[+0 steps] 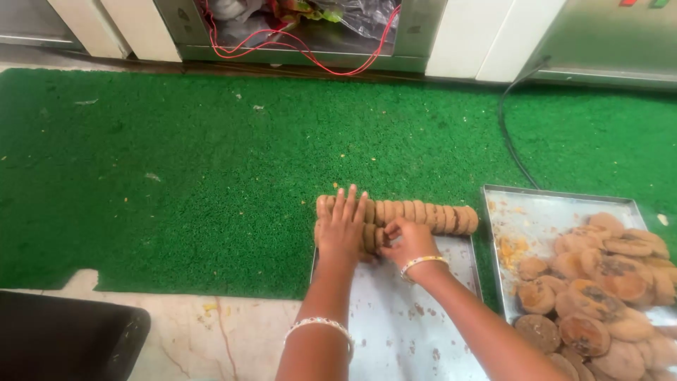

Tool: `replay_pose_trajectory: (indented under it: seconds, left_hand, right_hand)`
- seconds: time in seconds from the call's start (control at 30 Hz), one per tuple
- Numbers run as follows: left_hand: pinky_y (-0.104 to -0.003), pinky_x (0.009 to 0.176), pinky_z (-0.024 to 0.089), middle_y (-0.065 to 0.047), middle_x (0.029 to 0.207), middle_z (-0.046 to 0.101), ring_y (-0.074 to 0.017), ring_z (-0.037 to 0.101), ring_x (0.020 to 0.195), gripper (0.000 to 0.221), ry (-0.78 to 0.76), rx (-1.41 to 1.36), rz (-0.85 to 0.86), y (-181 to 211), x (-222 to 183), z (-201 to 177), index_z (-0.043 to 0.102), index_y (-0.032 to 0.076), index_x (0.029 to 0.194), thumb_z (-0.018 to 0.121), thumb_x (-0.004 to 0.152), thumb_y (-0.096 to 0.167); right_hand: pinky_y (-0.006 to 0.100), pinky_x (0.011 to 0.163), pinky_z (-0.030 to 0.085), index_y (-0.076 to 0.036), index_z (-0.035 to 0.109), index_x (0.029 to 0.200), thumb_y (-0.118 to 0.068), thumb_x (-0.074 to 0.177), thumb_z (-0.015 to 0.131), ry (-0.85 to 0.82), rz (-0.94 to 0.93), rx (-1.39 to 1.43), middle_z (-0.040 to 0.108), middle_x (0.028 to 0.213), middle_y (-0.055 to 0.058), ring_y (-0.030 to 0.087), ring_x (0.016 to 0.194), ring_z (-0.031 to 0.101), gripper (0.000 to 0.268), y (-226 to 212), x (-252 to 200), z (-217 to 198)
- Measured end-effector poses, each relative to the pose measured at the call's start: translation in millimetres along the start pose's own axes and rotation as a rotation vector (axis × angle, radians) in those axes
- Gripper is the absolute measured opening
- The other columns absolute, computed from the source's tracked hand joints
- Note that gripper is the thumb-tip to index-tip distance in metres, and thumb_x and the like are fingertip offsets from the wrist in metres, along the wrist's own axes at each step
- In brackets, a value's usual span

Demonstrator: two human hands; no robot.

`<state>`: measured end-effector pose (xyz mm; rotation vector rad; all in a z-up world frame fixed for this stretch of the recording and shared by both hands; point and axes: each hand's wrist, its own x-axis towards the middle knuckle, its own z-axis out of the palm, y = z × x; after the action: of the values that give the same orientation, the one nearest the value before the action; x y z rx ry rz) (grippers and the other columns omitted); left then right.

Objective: Organize and align baked cookies on a tray.

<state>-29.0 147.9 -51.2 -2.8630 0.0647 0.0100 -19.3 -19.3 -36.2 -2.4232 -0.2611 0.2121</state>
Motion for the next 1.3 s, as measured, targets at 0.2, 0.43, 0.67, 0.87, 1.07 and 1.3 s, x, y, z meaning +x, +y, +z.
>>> replay_pose_trajectory:
  seconds: [0.2, 0.43, 0.67, 0.87, 1.07, 1.3]
  left_hand:
    - [-0.054, 0.129, 0.003, -0.004, 0.174, -0.001, -0.0273, 0.001, 0.160, 0.118, -0.229, -0.269, 0.030, -6.8, -28.8, -62.1, -0.002, 0.026, 0.165, 0.071, 0.079, 0.062]
    - [-0.059, 0.119, 0.008, 0.001, 0.170, 0.003, -0.0271, 0.006, 0.154, 0.088, 0.082, -0.102, -0.018, 15.2, 5.9, 31.7, 0.003, 0.035, 0.163, 0.058, 0.094, 0.043]
    - [-0.061, 0.124, 0.005, 0.001, 0.172, 0.005, -0.0276, 0.004, 0.157, 0.089, -0.025, -0.254, -0.025, 15.2, 0.5, 16.2, 0.004, 0.033, 0.164, 0.057, 0.094, 0.052]
    - [-0.060, 0.124, 0.004, 0.002, 0.172, 0.003, -0.0271, 0.002, 0.158, 0.099, -0.127, -0.266, -0.014, 10.8, -4.6, -1.5, 0.001, 0.032, 0.165, 0.062, 0.089, 0.056]
    - [-0.061, 0.123, 0.004, 0.002, 0.171, 0.004, -0.0277, 0.004, 0.157, 0.088, -0.032, -0.264, -0.042, 19.3, 8.5, 25.6, 0.004, 0.032, 0.163, 0.056, 0.095, 0.053]
    - [-0.060, 0.124, 0.002, -0.007, 0.175, -0.002, -0.0309, 0.000, 0.159, 0.139, -0.202, -0.298, -0.090, 19.0, -11.7, -58.0, -0.001, 0.021, 0.166, 0.081, 0.066, 0.073]
  right_hand:
    - [0.034, 0.076, 0.060, -0.004, 0.070, 0.103, -0.014, 0.069, 0.090, 0.052, -0.010, 0.016, 0.077, 0.100, 0.010, 0.021, 0.078, 0.075, 0.040, -10.9, -3.0, -0.5]
    - [0.034, 0.075, 0.060, -0.003, 0.070, 0.101, -0.013, 0.070, 0.090, 0.109, -0.004, 0.038, 0.076, 0.098, 0.010, 0.021, 0.076, 0.075, 0.039, -7.9, 0.9, 7.9]
    - [0.034, 0.075, 0.060, -0.003, 0.070, 0.102, -0.011, 0.069, 0.090, 0.093, 0.006, 0.053, 0.077, 0.097, 0.010, 0.020, 0.078, 0.075, 0.040, -2.8, 2.2, 9.3]
    - [0.033, 0.076, 0.060, -0.003, 0.070, 0.104, -0.011, 0.068, 0.091, 0.096, 0.012, 0.065, 0.077, 0.099, 0.010, 0.020, 0.079, 0.075, 0.042, -3.0, 3.6, 8.6]
    - [0.033, 0.077, 0.060, -0.005, 0.071, 0.105, -0.011, 0.063, 0.094, 0.054, 0.064, 0.057, 0.077, 0.100, 0.009, 0.020, 0.080, 0.075, 0.047, -3.8, 1.4, -4.4]
    - [0.034, 0.081, 0.060, -0.004, 0.072, 0.104, -0.002, 0.071, 0.084, 0.019, 0.059, 0.008, 0.079, 0.094, 0.010, 0.020, 0.087, 0.076, 0.035, 18.4, -3.2, -42.3]
